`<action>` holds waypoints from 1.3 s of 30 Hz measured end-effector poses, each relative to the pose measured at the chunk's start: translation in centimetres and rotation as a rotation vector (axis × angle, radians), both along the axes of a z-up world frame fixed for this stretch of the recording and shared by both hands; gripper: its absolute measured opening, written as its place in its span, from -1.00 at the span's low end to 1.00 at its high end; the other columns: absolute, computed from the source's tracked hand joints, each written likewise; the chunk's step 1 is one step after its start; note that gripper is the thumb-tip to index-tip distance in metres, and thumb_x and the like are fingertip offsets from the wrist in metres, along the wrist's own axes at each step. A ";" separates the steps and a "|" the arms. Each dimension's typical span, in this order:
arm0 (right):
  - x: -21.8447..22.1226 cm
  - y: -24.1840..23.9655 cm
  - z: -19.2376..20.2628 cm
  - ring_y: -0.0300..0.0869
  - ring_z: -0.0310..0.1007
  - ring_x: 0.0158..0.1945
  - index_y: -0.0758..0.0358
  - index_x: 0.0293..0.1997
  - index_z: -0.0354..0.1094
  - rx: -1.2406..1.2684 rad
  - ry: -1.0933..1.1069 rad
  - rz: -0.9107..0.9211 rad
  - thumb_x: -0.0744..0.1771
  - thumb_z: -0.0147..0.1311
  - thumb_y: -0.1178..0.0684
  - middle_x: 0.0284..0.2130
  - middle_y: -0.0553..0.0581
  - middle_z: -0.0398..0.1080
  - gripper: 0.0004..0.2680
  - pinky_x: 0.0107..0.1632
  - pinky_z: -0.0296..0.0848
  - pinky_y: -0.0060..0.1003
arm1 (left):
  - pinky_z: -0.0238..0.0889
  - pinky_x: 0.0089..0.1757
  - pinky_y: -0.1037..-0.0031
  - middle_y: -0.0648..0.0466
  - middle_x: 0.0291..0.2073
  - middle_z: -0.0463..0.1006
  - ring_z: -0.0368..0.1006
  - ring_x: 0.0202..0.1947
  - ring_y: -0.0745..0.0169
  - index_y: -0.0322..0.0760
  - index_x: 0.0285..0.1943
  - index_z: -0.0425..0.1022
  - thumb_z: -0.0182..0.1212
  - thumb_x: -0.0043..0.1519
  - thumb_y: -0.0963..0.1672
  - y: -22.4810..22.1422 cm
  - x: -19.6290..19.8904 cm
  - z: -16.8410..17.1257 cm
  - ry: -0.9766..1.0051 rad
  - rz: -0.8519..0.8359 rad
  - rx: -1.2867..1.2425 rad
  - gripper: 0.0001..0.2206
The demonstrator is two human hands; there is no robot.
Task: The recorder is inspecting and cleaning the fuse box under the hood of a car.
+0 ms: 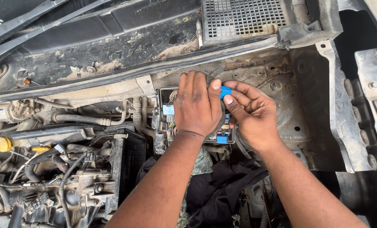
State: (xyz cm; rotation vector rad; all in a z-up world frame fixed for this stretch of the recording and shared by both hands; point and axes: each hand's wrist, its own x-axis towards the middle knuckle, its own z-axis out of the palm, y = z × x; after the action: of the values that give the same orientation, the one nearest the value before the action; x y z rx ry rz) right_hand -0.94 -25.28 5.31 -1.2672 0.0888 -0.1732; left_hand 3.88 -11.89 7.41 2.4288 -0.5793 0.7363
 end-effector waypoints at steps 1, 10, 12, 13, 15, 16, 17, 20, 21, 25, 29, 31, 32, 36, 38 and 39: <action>0.0 0.0 0.0 -0.45 0.43 -0.37 0.42 0.21 0.35 0.001 -0.001 0.000 0.36 0.11 0.21 -0.13 0.07 0.59 -0.73 -0.47 0.40 -0.50 | 0.36 -0.16 0.13 -0.13 -0.18 0.44 0.40 -0.10 -0.16 -0.40 -0.13 0.38 -0.07 0.47 -0.01 0.0 0.0 0.1 -0.001 0.000 0.001 -0.67; 0.1 -0.2 -0.2 -0.45 0.45 -0.37 0.42 0.20 0.35 -0.007 -0.015 0.043 0.37 0.10 0.21 -0.10 0.07 0.59 -0.74 -0.45 0.44 -0.50 | 0.37 -0.18 0.14 -0.14 -0.14 0.43 0.39 -0.09 -0.13 -0.38 -0.07 0.40 -0.13 0.46 0.03 -0.1 -0.3 0.8 0.006 -0.048 0.039 -0.62; 0.2 -0.4 -0.4 -0.45 0.44 -0.37 0.41 0.21 0.36 -0.016 -0.032 0.056 0.37 0.10 0.21 -0.12 0.08 0.59 -0.74 -0.44 0.44 -0.50 | 0.37 -0.18 0.14 -0.14 -0.13 0.42 0.38 -0.08 -0.13 -0.38 -0.11 0.38 -0.13 0.46 0.03 -0.2 -0.2 0.5 -0.035 -0.038 0.059 -0.63; 0.1 -0.3 -0.3 -0.45 0.44 -0.37 0.41 0.21 0.36 -0.017 -0.032 0.056 0.37 0.10 0.21 -0.12 0.08 0.59 -0.74 -0.44 0.44 -0.50 | 0.37 -0.18 0.14 -0.14 -0.13 0.42 0.38 -0.08 -0.13 -0.38 -0.11 0.38 -0.13 0.46 0.03 -0.2 -0.1 0.5 -0.035 -0.037 0.058 -0.63; 0.0 -0.3 -0.2 -0.46 0.43 -0.38 0.40 0.20 0.37 -0.042 -0.009 0.047 0.37 0.11 0.20 -0.15 0.09 0.60 -0.74 -0.45 0.44 -0.50 | 0.38 -0.22 0.16 -0.12 -0.18 0.41 0.40 -0.10 -0.11 -0.36 -0.17 0.37 -0.13 0.46 0.02 -0.2 0.0 0.4 0.053 -0.018 0.081 -0.64; 0.0 -0.3 -0.1 -0.46 0.43 -0.38 0.40 0.20 0.37 -0.042 -0.009 0.047 0.37 0.11 0.20 -0.15 0.09 0.60 -0.74 -0.45 0.44 -0.50 | 0.38 -0.22 0.16 -0.12 -0.18 0.41 0.40 -0.10 -0.11 -0.36 -0.17 0.37 -0.13 0.46 0.02 -0.2 0.0 0.3 0.053 -0.018 0.082 -0.64; 0.0 -0.3 -0.1 -0.46 0.42 -0.38 0.40 0.20 0.38 -0.044 -0.003 0.047 0.37 0.11 0.20 -0.15 0.08 0.60 -0.74 -0.44 0.43 -0.51 | 0.38 -0.21 0.15 -0.12 -0.18 0.41 0.39 -0.09 -0.12 -0.36 -0.17 0.36 -0.13 0.47 0.02 -0.1 0.1 0.2 0.036 -0.016 0.077 -0.64; 0.0 -0.2 -0.1 -0.45 0.43 -0.35 0.39 0.21 0.38 -0.035 0.003 0.045 0.37 0.11 0.20 -0.13 0.09 0.60 -0.74 -0.44 0.43 -0.51 | 0.36 -0.20 0.12 -0.15 -0.18 0.40 0.38 -0.10 -0.13 -0.39 -0.14 0.35 -0.15 0.47 0.02 0.0 0.0 0.2 0.030 -0.005 0.031 -0.63; 0.0 -0.3 -0.1 -0.43 0.46 -0.32 0.39 0.22 0.37 -0.026 0.004 0.041 0.37 0.11 0.20 -0.11 0.10 0.60 -0.73 -0.44 0.43 -0.50 | 0.34 -0.19 0.11 -0.17 -0.17 0.40 0.38 -0.11 -0.14 -0.42 -0.10 0.35 -0.17 0.47 0.02 0.0 -0.1 0.2 0.043 0.002 -0.014 -0.62; 0.0 -0.6 0.0 -0.36 0.60 -0.14 0.37 0.25 0.33 0.090 0.019 0.050 0.37 0.08 0.18 -0.09 0.12 0.58 -0.71 -0.41 0.45 -0.50 | 0.30 -0.08 0.04 -0.17 -0.12 0.41 0.36 -0.04 -0.21 -0.40 -0.07 0.37 -0.20 0.50 0.00 0.2 -0.2 0.4 -0.010 0.034 -0.075 -0.63; 0.1 -0.8 -0.1 -0.27 0.61 -0.09 0.36 0.27 0.32 0.162 0.010 0.063 0.38 0.06 0.15 -0.08 0.12 0.58 -0.70 -0.40 0.49 -0.46 | 0.29 -0.07 0.09 -0.16 -0.10 0.41 0.35 -0.04 -0.19 -0.42 0.01 0.40 -0.08 0.40 -0.03 0.5 -0.7 1.1 -0.042 -0.053 -0.104 -0.68; 0.1 -0.8 0.0 -0.26 0.63 -0.08 0.35 0.27 0.32 0.189 0.011 0.069 0.38 0.06 0.13 -0.07 0.12 0.58 -0.70 -0.40 0.49 -0.44 | 0.29 -0.09 0.11 -0.14 -0.13 0.41 0.36 -0.06 -0.16 -0.42 0.02 0.42 -0.03 0.35 -0.04 0.5 -0.7 1.3 -0.028 -0.082 -0.090 -0.68; 0.1 -0.8 -0.1 -0.25 0.63 -0.06 0.36 0.26 0.33 0.187 0.013 0.074 0.38 0.06 0.12 -0.07 0.12 0.58 -0.71 -0.39 0.49 -0.44 | 0.29 -0.11 0.12 -0.14 -0.13 0.41 0.35 -0.08 -0.14 -0.41 -0.01 0.42 -0.01 0.32 -0.04 0.5 -0.6 1.3 -0.032 -0.095 -0.069 -0.69; 0.1 -0.8 -0.2 -0.25 0.62 -0.09 0.36 0.24 0.37 0.186 0.013 0.080 0.40 0.04 0.08 -0.10 0.14 0.57 -0.72 -0.39 0.49 -0.43 | 0.28 -0.16 0.13 -0.13 -0.14 0.41 0.34 -0.10 -0.12 -0.42 -0.05 0.44 0.01 0.30 -0.04 0.6 -0.5 1.2 -0.060 -0.130 -0.004 -0.69; 0.2 -0.7 -0.3 -0.25 0.62 -0.11 0.37 0.21 0.39 0.173 0.024 0.062 0.41 0.03 0.05 -0.11 0.13 0.58 -0.73 -0.39 0.49 -0.43 | 0.28 -0.18 0.14 -0.12 -0.17 0.41 0.33 -0.12 -0.10 -0.41 -0.08 0.45 0.01 0.31 -0.04 0.5 -0.5 1.3 -0.073 -0.131 0.011 -0.71; 0.3 -0.7 -0.4 -0.25 0.62 -0.13 0.38 0.19 0.41 0.159 0.035 0.044 0.41 0.02 0.02 -0.12 0.12 0.58 -0.73 -0.39 0.49 -0.43 | 0.29 -0.20 0.14 -0.10 -0.20 0.41 0.33 -0.14 -0.08 -0.39 -0.10 0.46 0.02 0.32 -0.04 0.5 -0.5 1.3 -0.086 -0.133 0.026 -0.72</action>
State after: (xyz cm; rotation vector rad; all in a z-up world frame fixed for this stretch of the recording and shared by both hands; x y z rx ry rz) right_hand -0.69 -25.95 4.90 -1.1128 0.1023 -0.1036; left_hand 3.41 -11.42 8.72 2.3652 -0.7804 0.7846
